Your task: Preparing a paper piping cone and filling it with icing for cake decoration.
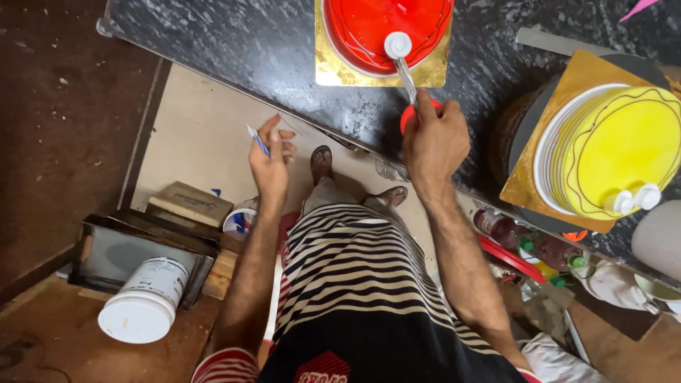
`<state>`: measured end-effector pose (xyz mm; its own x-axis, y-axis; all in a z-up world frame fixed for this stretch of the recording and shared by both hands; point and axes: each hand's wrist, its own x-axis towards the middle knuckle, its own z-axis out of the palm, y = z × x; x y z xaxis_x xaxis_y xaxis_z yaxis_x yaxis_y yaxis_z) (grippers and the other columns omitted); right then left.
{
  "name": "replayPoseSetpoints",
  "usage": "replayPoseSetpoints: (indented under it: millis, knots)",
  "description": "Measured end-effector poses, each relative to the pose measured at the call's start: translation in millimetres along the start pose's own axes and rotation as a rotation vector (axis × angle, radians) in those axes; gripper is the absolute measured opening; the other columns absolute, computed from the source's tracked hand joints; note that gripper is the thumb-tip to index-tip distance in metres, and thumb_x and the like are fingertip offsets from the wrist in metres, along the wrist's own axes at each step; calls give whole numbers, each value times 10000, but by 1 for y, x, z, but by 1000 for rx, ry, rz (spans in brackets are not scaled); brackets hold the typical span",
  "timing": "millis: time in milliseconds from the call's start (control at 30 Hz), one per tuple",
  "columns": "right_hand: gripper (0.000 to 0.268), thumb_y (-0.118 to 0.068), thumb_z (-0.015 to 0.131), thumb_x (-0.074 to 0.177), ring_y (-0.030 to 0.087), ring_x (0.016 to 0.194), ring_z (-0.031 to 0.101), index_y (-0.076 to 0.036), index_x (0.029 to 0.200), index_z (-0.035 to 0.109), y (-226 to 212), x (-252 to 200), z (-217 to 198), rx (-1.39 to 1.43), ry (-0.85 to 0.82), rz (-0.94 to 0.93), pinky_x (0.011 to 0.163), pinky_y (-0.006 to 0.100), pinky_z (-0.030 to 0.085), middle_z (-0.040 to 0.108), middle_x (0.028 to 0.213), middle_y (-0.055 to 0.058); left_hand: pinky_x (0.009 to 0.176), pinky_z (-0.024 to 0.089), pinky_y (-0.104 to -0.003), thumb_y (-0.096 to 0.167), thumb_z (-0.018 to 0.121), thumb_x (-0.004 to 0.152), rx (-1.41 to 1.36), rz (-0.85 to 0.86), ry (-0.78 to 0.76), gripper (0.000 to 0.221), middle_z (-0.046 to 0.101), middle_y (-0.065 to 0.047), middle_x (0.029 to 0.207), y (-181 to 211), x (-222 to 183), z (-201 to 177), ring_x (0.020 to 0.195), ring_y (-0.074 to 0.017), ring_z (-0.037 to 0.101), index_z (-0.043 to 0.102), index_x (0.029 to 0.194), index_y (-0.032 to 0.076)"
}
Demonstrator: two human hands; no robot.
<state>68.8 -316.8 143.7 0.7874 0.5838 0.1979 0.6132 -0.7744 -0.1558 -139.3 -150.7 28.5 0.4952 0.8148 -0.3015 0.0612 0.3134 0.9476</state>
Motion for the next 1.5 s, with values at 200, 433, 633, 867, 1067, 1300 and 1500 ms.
replayPoseSetpoints:
  millis: [200,433,633,867,1067,1300,1500]
  knots:
    - [338,-145,778,867,288,734,598,-146,1205,769,-1,7,14,-39,19,2,572,454,464,564,856,107,594,453,-197,210,448,1127,8,-69,-27,377,673,-45,945,-18,-20,-6,705,-46,552,538,1439,17]
    - [300,-111,744,932,250,744,609,-116,1231,755,-1,9,28,-159,111,-63,502,405,460,575,886,93,585,437,-194,200,437,1125,-1,-106,-9,371,659,-28,886,-11,-22,-3,679,-35,526,518,1438,19]
    - [371,-100,737,875,225,768,600,-118,1246,736,4,5,36,-249,114,-116,488,364,480,560,918,83,601,443,-193,212,441,1129,-14,-87,-33,376,634,-24,850,-28,-26,0,679,-34,508,515,1437,9]
    - [349,-123,752,882,225,772,601,-129,1231,728,6,-11,8,-277,173,-131,485,351,469,580,939,88,597,449,-204,230,427,1134,-14,-98,-76,389,622,-19,807,-24,-37,12,659,-47,511,498,1437,-2]
    - [460,-80,773,829,291,755,592,-121,1287,777,19,-78,-155,-89,1,105,629,435,477,565,869,117,604,468,-219,261,406,1121,51,-139,-296,432,601,3,742,0,-64,18,650,-56,539,467,1469,13]
    - [277,-68,699,1050,247,834,679,4,1283,568,177,-139,-231,82,479,664,774,394,544,678,995,122,498,363,-273,320,510,1084,441,-352,-631,339,504,13,649,-28,-97,70,552,-90,431,675,1180,40]
    - [239,-159,765,982,405,802,692,-40,1086,586,370,-208,-93,-107,225,816,730,515,536,699,868,185,550,460,-329,335,733,936,809,-44,-874,326,565,-34,646,-16,-136,155,582,-156,503,617,942,31]
